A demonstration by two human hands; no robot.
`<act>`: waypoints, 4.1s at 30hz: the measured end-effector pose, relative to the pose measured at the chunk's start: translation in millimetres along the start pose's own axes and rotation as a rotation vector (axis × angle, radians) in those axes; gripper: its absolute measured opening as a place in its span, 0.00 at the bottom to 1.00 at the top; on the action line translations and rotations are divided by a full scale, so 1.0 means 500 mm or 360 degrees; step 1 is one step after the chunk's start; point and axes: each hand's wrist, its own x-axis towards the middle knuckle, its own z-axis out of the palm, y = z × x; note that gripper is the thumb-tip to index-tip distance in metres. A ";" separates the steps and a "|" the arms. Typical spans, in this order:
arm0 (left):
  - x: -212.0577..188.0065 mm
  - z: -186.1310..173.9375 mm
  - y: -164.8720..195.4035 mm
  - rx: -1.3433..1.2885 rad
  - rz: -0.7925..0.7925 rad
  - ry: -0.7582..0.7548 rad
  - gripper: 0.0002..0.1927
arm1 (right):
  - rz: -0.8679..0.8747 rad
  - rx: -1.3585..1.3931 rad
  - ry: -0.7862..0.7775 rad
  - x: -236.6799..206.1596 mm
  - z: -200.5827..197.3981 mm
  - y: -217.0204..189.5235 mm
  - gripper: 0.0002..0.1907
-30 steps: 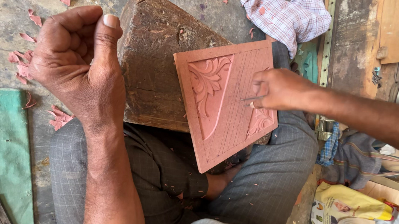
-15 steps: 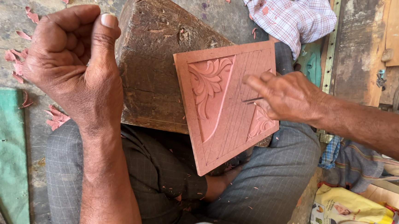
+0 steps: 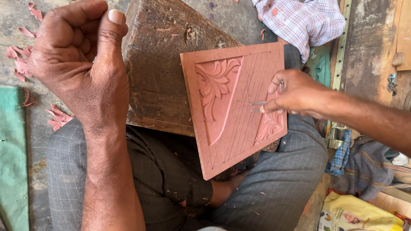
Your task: The person carves a wooden plaque. They use a divider to mark measurements, a pencil to draw lines, and various chisels to remove wood and create decorative floral patterns.
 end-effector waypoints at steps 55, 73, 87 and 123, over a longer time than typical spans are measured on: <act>-0.386 0.321 0.021 0.1284 0.0081 -0.1635 0.40 | -0.2007 -0.1753 0.1224 -0.045 0.044 0.132 0.25; -0.371 0.317 0.023 0.1013 -0.0278 -0.1709 0.45 | -0.0804 -0.0603 0.0493 -0.068 0.065 0.066 0.25; -0.358 0.306 0.035 0.0977 -0.0361 -0.1739 0.45 | -0.1600 -0.1300 0.0678 -0.031 0.033 0.092 0.27; -0.564 0.187 0.119 0.1127 0.0777 -0.1713 0.07 | -0.1149 0.1676 0.0230 -0.264 0.470 0.352 0.22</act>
